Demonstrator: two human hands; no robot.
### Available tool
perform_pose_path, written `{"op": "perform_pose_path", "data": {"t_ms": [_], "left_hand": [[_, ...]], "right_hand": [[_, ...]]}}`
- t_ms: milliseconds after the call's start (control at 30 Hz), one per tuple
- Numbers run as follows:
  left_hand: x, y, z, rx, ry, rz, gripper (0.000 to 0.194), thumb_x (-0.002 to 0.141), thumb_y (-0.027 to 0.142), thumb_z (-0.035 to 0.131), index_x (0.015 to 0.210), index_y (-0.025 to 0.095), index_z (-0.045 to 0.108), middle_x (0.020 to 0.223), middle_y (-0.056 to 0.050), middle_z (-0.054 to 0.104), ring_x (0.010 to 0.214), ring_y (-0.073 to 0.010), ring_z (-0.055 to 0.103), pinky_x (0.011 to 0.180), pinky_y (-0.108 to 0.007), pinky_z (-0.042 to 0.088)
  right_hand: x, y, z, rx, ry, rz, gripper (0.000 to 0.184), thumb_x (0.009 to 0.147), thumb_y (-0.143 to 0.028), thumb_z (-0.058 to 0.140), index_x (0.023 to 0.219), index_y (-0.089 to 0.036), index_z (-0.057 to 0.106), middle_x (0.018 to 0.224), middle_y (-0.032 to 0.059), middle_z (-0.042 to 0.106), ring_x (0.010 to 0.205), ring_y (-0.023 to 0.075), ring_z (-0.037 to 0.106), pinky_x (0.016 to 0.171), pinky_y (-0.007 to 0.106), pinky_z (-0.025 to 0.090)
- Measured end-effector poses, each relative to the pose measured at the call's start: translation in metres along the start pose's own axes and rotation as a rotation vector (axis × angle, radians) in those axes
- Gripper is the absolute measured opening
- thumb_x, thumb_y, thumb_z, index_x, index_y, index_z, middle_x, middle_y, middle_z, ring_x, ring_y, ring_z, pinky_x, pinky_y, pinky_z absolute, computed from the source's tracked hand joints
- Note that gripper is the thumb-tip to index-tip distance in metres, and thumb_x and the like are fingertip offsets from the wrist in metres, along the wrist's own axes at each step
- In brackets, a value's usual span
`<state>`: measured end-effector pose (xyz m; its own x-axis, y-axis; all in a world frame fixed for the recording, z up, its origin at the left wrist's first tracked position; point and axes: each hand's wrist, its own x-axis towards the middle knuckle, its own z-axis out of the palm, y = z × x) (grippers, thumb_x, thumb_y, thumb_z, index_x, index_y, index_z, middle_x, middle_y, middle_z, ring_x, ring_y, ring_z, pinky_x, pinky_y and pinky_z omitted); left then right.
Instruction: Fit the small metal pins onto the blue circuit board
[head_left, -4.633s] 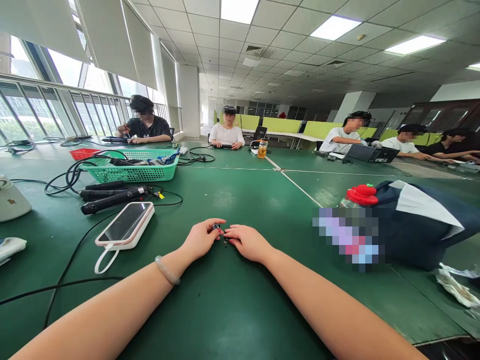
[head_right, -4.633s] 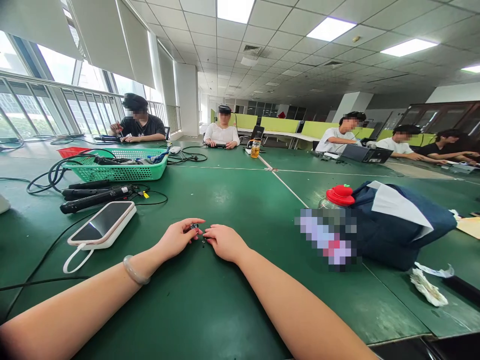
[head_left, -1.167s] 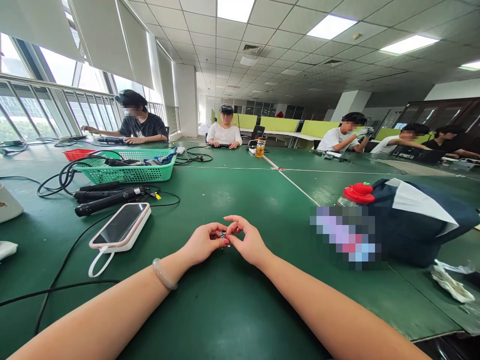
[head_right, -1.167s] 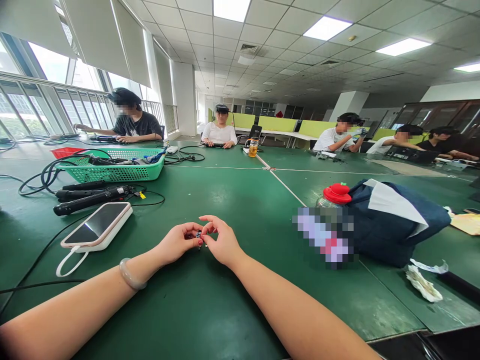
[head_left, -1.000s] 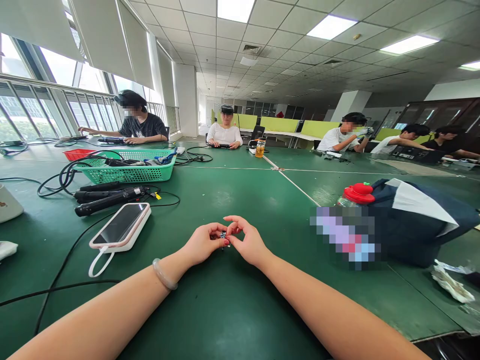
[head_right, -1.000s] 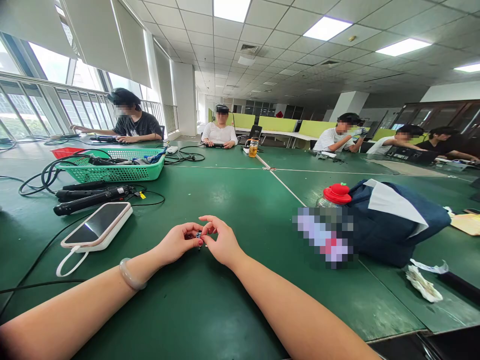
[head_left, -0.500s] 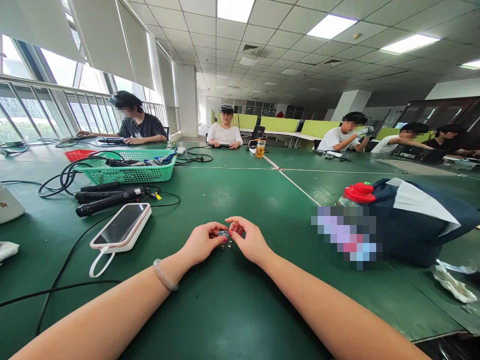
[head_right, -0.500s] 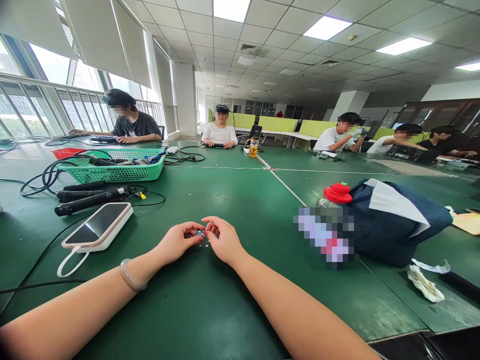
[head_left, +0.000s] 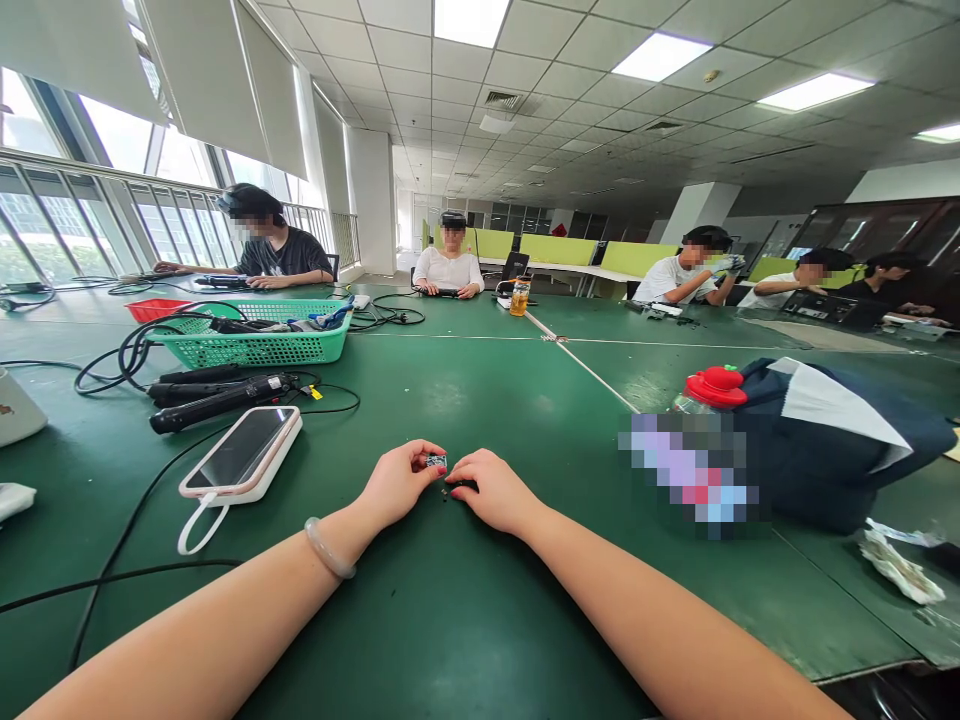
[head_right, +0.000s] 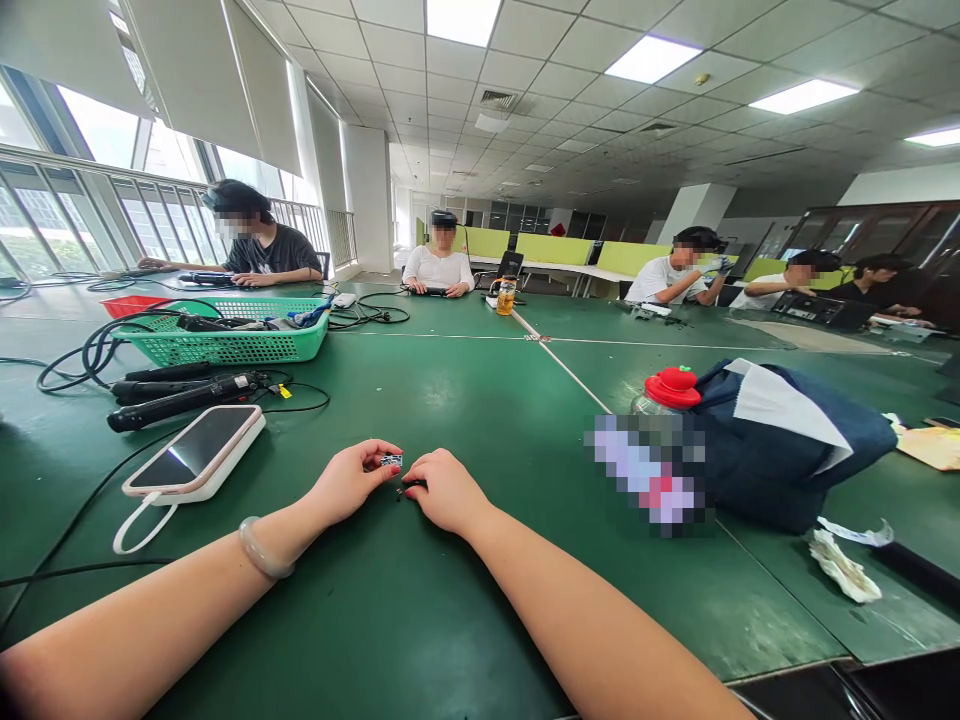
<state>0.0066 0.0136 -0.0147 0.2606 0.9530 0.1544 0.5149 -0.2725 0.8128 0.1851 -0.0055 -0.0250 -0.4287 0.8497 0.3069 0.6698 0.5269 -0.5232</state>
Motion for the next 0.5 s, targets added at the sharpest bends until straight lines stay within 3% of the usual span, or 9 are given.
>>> {"op": "perform_pose_path", "data": {"t_ms": [300,500], "left_hand": [[0.001,-0.005,0.002,0.004,-0.038,0.01,0.03,0.07,0.039,0.057,0.094,0.022,0.063,0.069,0.002,0.057,0.067,-0.015,0.054,0.064,-0.025,0.042],[0.001,-0.003,0.001,0.035,-0.034,0.003,0.031,0.071,0.041,0.057,0.093,0.022,0.063,0.066,0.003,0.055,0.063,-0.0144,0.052,0.061,-0.024,0.041]], "right_hand": [[0.002,-0.002,-0.003,-0.032,-0.016,0.032,0.008,0.076,-0.017,0.063,0.078,-0.021,0.07,0.08,0.0024,0.064,0.084,0.0166,0.055,0.078,0.029,0.042],[0.002,0.009,-0.008,0.137,0.015,0.122,0.021,0.082,-0.014,0.05,0.087,-0.022,0.069,0.085,0.0003,0.067,0.08,0.0139,0.06,0.077,0.027,0.045]]}}
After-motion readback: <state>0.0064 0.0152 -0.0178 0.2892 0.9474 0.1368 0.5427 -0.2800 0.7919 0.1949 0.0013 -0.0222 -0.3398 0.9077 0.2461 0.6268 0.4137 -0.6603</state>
